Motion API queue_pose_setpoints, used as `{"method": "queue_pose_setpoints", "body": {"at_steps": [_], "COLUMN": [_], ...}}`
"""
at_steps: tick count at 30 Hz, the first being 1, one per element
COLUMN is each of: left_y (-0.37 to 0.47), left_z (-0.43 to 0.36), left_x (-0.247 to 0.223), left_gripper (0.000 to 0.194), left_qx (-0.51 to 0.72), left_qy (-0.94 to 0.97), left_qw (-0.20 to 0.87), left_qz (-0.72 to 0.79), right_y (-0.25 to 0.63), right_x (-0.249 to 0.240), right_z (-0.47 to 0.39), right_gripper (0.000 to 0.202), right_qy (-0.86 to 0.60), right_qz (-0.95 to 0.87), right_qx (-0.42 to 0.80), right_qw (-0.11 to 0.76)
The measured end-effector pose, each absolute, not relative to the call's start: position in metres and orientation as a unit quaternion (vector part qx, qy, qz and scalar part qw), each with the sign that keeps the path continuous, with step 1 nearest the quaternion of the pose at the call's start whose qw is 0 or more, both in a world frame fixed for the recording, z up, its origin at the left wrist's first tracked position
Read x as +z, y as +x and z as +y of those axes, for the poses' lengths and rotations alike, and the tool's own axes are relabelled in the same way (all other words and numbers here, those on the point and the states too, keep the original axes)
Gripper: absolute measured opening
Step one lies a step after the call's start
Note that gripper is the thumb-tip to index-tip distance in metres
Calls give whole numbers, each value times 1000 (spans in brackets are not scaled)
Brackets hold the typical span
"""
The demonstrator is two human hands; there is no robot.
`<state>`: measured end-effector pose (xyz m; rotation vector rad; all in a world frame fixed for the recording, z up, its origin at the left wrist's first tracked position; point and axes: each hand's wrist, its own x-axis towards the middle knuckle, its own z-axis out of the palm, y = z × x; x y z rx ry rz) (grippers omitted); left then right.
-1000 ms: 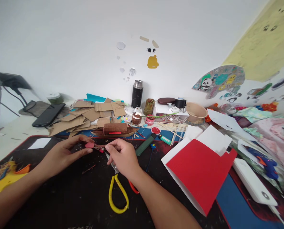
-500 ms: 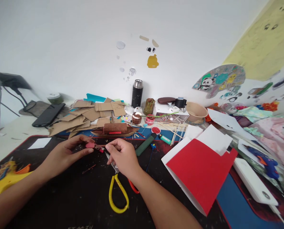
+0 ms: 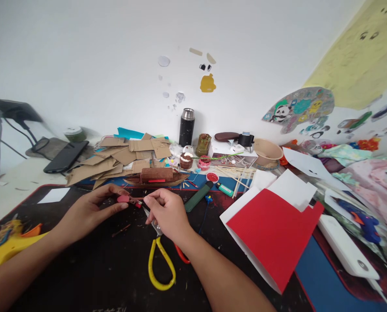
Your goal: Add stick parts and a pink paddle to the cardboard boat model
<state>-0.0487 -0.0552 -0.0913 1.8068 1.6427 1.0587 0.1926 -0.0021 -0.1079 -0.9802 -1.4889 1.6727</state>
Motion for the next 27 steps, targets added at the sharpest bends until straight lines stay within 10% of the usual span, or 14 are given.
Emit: {"method": "queue_pose_setpoints", "body": {"at_steps": [27], "left_y": [-48], "left_z": [-55], "left_x": [-93], "left_gripper": [56], "left_qx": [383], "left_qy": [660], "left_qw": [243], "left_qz": [599], "right_y": [192], "right_x": [-107], "right_z": [-2], "right_gripper": [36], "right_qy": [-368], "right_qz": [-560], "right_qx": [657], "right_qw": [344]}}
